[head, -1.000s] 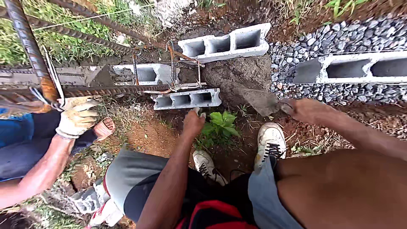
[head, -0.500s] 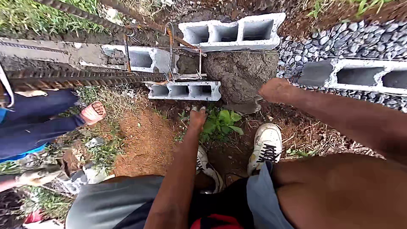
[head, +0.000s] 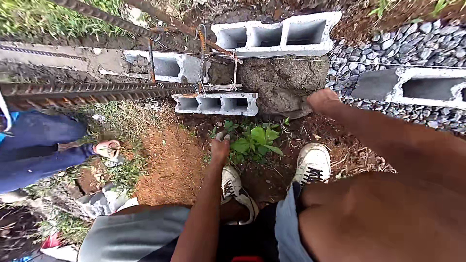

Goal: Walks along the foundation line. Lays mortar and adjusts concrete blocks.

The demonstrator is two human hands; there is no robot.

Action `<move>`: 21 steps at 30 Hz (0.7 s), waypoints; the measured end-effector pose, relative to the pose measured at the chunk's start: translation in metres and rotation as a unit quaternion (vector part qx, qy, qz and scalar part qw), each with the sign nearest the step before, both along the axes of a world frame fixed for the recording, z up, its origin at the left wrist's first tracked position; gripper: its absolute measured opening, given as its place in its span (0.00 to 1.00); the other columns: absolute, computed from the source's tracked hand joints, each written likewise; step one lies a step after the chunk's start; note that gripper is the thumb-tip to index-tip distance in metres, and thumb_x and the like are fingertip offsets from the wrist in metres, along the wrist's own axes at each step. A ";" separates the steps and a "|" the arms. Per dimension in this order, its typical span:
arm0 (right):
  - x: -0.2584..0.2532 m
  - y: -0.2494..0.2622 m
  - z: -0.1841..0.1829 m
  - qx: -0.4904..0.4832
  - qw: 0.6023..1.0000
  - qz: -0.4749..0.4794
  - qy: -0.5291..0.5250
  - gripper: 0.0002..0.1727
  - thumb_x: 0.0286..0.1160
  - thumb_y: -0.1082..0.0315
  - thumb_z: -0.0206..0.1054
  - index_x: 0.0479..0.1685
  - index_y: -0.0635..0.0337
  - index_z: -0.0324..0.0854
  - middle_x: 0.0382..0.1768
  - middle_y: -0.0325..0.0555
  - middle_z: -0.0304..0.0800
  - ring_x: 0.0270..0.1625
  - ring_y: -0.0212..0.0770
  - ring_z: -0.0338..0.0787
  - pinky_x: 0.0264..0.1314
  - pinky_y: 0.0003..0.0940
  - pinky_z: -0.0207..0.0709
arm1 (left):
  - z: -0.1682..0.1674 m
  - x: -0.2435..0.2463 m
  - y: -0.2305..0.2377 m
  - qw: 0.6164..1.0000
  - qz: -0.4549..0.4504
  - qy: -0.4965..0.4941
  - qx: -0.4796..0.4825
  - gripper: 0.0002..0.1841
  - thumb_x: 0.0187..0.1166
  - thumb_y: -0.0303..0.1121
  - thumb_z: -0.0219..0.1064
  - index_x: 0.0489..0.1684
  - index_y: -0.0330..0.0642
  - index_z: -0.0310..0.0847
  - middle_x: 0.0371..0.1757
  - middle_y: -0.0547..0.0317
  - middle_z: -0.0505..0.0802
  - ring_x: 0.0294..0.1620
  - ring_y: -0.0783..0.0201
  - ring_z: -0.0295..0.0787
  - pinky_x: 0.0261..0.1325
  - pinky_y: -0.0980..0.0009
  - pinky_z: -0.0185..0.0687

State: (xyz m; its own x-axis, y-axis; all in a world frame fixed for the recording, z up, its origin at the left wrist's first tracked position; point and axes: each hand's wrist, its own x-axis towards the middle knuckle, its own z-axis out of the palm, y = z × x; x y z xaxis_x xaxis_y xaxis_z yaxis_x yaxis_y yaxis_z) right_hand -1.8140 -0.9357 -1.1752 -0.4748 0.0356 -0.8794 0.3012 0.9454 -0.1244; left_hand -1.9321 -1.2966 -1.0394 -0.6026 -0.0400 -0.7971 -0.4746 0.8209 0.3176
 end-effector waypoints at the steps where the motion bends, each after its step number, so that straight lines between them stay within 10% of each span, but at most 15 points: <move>1: 0.003 0.011 0.001 0.013 1.000 0.001 0.001 0.15 0.76 0.73 0.69 0.61 0.60 0.86 0.52 0.69 0.91 0.57 0.75 0.89 0.56 0.74 0.78 | -0.004 0.001 -0.002 1.000 -0.010 0.000 0.001 0.18 0.91 0.36 0.58 0.73 0.39 0.78 0.62 0.43 0.90 0.55 0.53 0.91 0.61 0.52 0.85; 16: -0.003 0.035 0.107 0.049 0.998 0.016 0.025 0.07 0.80 0.70 0.66 0.47 0.64 0.87 0.44 0.65 0.91 0.51 0.71 0.91 0.49 0.70 0.80 | -0.026 -0.008 0.008 0.995 -0.096 0.005 0.037 0.19 0.90 0.33 0.57 0.74 0.36 0.78 0.67 0.40 0.88 0.65 0.48 0.88 0.70 0.48 0.81; 21: -0.003 -0.012 0.058 -0.011 0.999 0.031 -0.016 0.10 0.78 0.70 0.68 0.52 0.63 0.89 0.52 0.65 0.92 0.58 0.70 0.89 0.60 0.73 0.78 | -0.029 -0.009 -0.003 0.995 -0.093 0.010 0.031 0.18 0.89 0.32 0.58 0.71 0.34 0.80 0.63 0.41 0.90 0.62 0.52 0.90 0.68 0.52 0.83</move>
State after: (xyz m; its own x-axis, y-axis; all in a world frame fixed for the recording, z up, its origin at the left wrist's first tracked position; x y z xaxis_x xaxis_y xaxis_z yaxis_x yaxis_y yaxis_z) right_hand -1.8169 -0.9472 -1.1172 -0.4465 -0.0128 -0.8947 0.2465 0.9595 -0.1367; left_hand -1.9407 -1.2992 -1.0687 -0.6110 0.1230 -0.7820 -0.3093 0.8722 0.3789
